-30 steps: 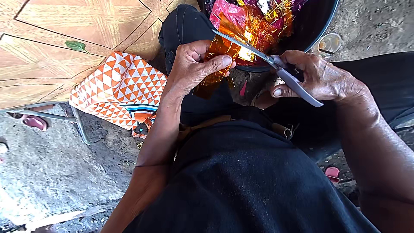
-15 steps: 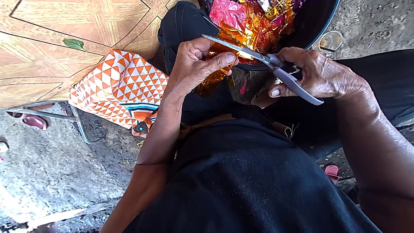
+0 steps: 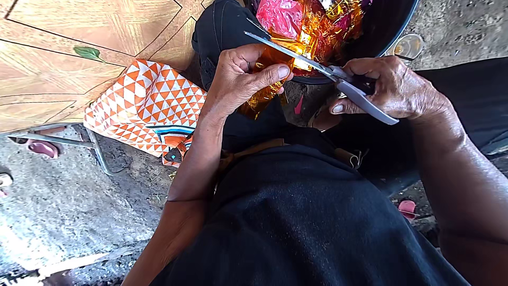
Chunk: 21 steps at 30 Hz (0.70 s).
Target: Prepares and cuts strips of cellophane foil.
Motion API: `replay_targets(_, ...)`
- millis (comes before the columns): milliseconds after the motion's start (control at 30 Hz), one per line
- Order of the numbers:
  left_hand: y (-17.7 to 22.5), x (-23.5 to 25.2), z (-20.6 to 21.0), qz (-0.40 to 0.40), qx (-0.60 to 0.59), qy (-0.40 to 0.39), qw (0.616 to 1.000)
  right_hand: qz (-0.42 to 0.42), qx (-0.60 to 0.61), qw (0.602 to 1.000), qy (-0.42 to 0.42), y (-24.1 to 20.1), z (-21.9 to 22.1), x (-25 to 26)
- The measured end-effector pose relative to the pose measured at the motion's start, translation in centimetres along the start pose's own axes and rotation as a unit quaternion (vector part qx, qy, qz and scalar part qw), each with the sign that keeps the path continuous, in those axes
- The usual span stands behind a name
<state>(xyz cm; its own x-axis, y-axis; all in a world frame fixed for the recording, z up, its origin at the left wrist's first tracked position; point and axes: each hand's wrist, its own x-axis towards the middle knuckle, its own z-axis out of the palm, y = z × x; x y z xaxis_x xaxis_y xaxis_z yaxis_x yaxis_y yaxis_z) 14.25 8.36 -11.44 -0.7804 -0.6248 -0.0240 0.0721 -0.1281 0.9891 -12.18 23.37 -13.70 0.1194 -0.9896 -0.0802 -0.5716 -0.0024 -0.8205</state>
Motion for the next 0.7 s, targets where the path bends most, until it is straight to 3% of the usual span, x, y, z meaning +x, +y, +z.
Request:
replay_targets(500, -0.36, -0.52, -0.42, -0.024, 0.006, 0.006, 1.0, -0.03, -0.005, 0.999, 0.023, 0.83, 0.21, -0.35)
replay_targets(700, -0.45, -0.51, -0.41, -0.025, 0.006, 0.009, 1.0, 0.008, 0.006, 0.999, -0.042, 0.75, 0.02, -0.39)
